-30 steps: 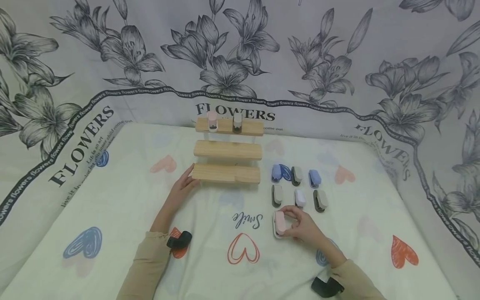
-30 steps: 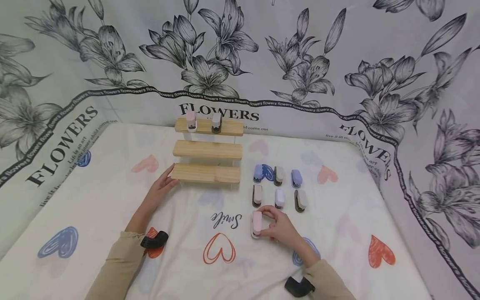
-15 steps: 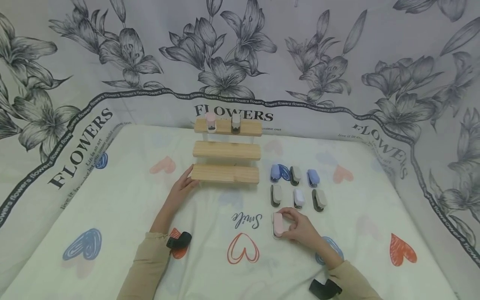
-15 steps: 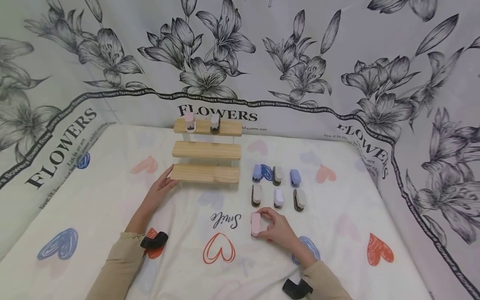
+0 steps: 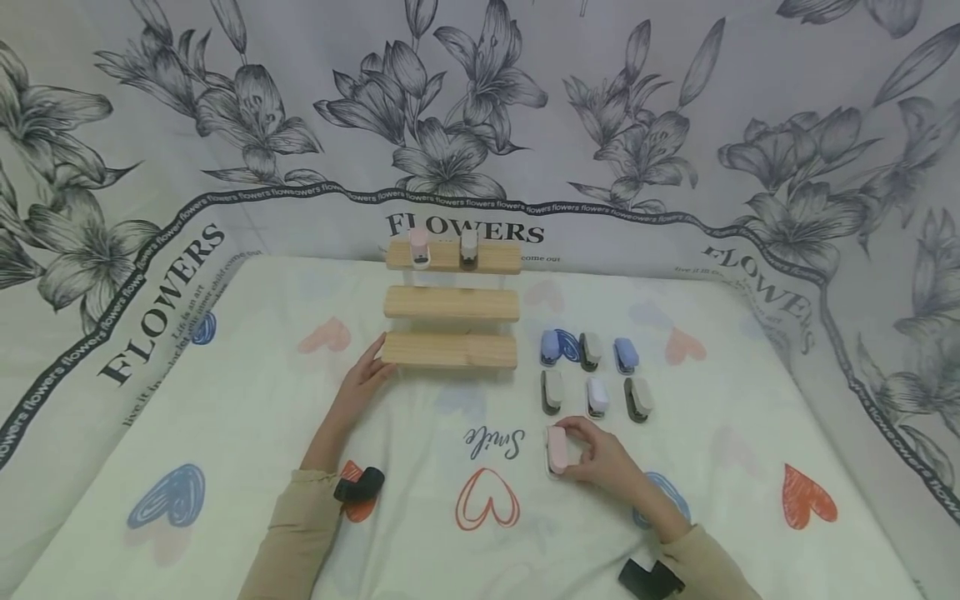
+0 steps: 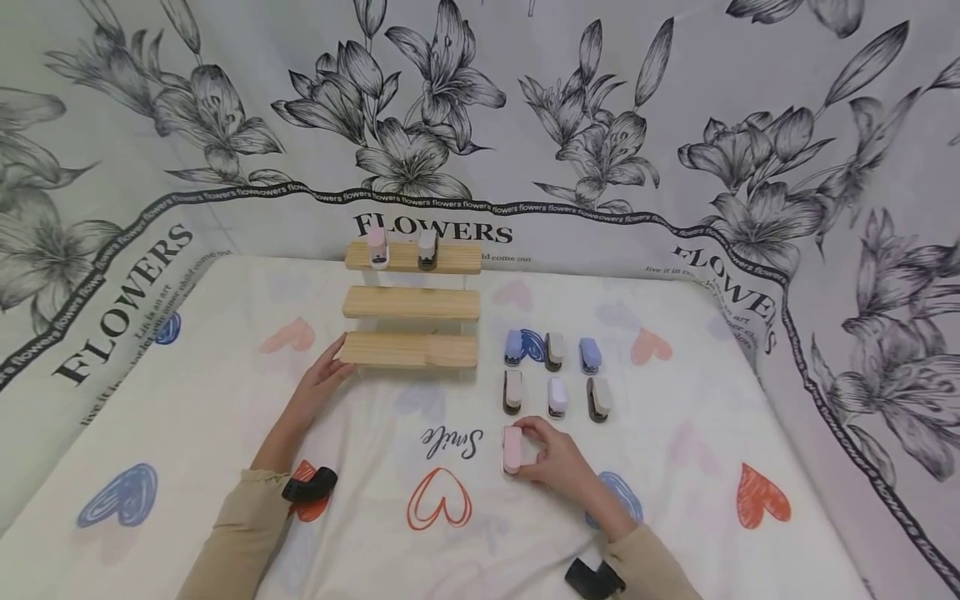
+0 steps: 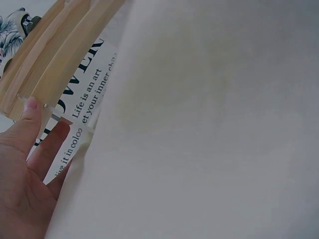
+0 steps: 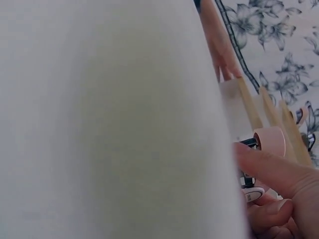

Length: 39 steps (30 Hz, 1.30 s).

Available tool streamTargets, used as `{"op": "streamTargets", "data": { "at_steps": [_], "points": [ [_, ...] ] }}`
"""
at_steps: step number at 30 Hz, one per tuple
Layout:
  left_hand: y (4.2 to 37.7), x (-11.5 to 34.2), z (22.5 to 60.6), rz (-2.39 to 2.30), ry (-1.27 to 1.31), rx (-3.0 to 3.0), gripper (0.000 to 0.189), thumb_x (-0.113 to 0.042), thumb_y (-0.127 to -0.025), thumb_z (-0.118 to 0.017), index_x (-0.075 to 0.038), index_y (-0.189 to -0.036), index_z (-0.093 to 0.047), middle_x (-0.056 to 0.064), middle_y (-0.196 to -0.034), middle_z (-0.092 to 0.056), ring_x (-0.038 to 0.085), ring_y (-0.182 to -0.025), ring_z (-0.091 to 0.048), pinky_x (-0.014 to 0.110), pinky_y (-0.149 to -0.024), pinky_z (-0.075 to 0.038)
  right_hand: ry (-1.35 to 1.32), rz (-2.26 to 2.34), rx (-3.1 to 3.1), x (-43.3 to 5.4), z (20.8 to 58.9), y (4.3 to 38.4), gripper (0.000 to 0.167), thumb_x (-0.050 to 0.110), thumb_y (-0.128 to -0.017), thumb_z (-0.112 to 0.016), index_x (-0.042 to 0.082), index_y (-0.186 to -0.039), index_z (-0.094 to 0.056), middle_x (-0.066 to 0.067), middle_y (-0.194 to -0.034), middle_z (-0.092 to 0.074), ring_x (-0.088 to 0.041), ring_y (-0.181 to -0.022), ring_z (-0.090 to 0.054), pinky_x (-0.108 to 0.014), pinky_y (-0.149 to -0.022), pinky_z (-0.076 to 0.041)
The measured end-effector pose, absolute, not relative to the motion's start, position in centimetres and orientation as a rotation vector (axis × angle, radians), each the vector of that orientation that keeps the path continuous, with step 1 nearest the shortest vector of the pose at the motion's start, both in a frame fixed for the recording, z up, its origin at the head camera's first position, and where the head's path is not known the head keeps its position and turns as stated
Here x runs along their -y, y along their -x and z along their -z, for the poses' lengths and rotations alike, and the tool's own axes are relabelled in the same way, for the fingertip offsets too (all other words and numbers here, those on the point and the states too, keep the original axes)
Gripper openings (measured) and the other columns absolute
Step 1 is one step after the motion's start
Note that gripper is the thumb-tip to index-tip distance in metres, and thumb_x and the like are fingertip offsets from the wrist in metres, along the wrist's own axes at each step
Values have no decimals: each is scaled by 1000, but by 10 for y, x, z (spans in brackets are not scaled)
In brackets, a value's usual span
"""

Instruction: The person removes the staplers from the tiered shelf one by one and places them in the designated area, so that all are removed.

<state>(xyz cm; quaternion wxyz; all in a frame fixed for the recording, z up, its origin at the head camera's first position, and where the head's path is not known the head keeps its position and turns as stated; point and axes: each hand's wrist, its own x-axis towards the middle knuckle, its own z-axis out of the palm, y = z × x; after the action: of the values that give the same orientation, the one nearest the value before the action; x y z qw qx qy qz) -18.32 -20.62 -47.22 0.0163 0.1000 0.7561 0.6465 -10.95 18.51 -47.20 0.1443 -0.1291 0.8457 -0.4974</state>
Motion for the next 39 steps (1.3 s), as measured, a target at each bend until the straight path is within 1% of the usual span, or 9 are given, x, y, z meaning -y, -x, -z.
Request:
{"op": "streamTargets", "data": {
  "at_steps": [2, 9, 12, 15, 19, 22, 24, 28, 39],
  "points": [
    [180, 203, 465, -2012, -314, -2347, 59, -9, -94, -48, -4, -143, -16, 28, -123, -45, 34, -116, -40, 45, -97, -26, 385, 1415, -2475, -186, 472, 109, 61, 17, -66, -80, 13, -119, -51, -6, -98, -60, -6, -40, -38, -21, -38, -35],
    [178, 199, 459, -1993, -318, -2368, 59, -8, -93, -48, -1, -142, -16, 28, -122, -46, 35, -115, -41, 45, -97, -27, 508, 1300, -2583, -187, 465, 103, 66, 19, -66, -80, 8, -123, -50, 4, -45, -43, -1, -36, -36, -20, -37, -34],
    [180, 199, 462, -1991, -328, -2370, 59, -9, -93, -48, -2, -142, -15, 29, -122, -45, 36, -116, -41, 46, -97, -27, 536, 1297, -2605, -192, 455, 106, 73, 27, -64, -81, 6, -126, -48, -5, -71, -61, 0, -34, -34, -21, -36, -34],
    [185, 201, 471, -2001, -320, -2359, 60, -11, -93, -49, -5, -143, -16, 28, -123, -46, 35, -116, -41, 46, -97, -27, 528, 1320, -2607, -198, 436, 115, 76, 29, -65, -79, 7, -130, -46, -16, -109, -57, -2, -34, -34, -23, -36, -35],
    [191, 205, 484, -1986, -313, -2377, 60, -17, -93, -49, -11, -144, -17, 24, -124, -47, 30, -116, -42, 44, -97, -28, 509, 1416, -2576, -196, 401, 133, 70, 20, -71, -76, 8, -132, -44, -25, -88, -58, -6, -35, -35, -26, -37, -36],
    [193, 206, 485, -1957, -324, -2405, 62, -23, -93, -50, -13, -144, -16, 22, -124, -48, 29, -117, -42, 44, -97, -28, 520, 1532, -2525, -183, 378, 147, 63, 10, -76, -71, 5, -132, -43, -26, -94, -59, -15, -37, -43, -29, -38, -38],
    [194, 208, 485, -1953, -326, -2410, 63, -26, -93, -51, -13, -144, -17, 22, -124, -48, 30, -117, -42, 46, -97, -28, 530, 1608, -2472, -170, 369, 158, 60, 6, -79, -69, 3, -132, -41, -21, -122, -50, -25, -42, -49, -30, -39, -38],
    [194, 211, 485, -1951, -308, -2416, 63, -27, -92, -51, -14, -144, -17, 22, -124, -48, 30, -117, -41, 46, -98, -27, 554, 1761, -2380, -144, 376, 189, 60, 11, -80, -68, 7, -133, -41, -9, -137, -38, -37, -52, -53, -26, -43, -42],
    [190, 210, 489, -1962, -281, -2408, 64, -28, -92, -52, -15, -144, -18, 22, -125, -48, 29, -118, -41, 45, -98, -26, 366, 1822, -2301, -72, 345, 279, 84, 14, -76, -73, 16, -142, -23, -2, -144, -24, -16, -58, -57, -35, -62, -51]
  ]
}}
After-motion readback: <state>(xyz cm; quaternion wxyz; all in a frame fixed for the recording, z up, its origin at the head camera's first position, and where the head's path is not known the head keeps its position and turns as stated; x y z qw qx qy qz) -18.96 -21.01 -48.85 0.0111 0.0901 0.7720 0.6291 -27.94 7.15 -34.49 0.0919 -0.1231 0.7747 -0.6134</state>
